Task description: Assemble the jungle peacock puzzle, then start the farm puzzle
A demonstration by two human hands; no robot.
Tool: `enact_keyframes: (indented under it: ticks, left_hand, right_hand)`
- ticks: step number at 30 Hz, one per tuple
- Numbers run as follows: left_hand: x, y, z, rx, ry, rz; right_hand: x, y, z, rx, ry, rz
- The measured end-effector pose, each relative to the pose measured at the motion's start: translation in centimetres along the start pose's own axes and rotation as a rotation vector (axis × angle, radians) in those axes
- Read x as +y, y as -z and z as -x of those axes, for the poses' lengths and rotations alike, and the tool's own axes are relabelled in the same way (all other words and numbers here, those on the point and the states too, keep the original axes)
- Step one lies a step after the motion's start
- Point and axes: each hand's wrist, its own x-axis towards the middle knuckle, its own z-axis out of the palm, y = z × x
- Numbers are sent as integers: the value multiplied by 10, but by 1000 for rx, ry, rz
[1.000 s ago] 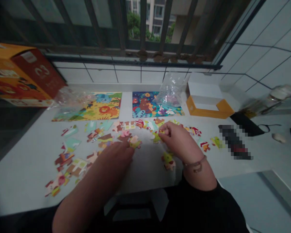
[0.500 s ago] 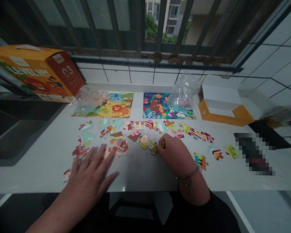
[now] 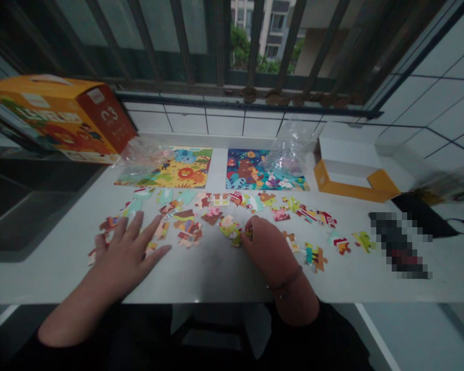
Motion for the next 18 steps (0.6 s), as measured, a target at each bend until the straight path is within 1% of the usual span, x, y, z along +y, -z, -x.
enact_keyframes:
  ticks: [2, 3, 4, 6, 8, 10, 11, 12, 14, 16, 18]
  left_hand:
    - [7, 6, 0, 49, 25, 12]
    - [15, 10, 1, 82, 14, 19]
    - [26, 14, 1, 113, -27, 32]
    - [55, 23, -2, 137, -189, 102]
    - [91, 29, -11, 80, -454, 205]
    - [122, 30, -26, 11, -679, 281]
    - [134, 29, -34, -18, -732, 294]
    - [142, 27, -42, -34, -727, 285]
    - [147, 22, -56, -50, -673, 259]
    - [142, 17, -63, -40, -617, 257]
    - [133, 15, -65, -29, -583, 247]
  right_hand:
    - [5, -1, -3, 35, 53, -14]
    - [9, -1, -5, 69, 85, -16]
    - [12, -1, -9, 119, 110, -9]
    - [19, 1, -19, 236, 141, 35]
    - [22, 1, -29, 310, 157, 104]
    - [23, -2, -35, 295, 166, 174]
    - [23, -4, -36, 269, 166, 202]
    - [23, -6, -35, 248, 162, 224]
    - [25, -9, -32, 234, 161, 239]
    - [29, -10, -28, 241, 181, 215]
    - [32, -9, -26, 243, 190, 176]
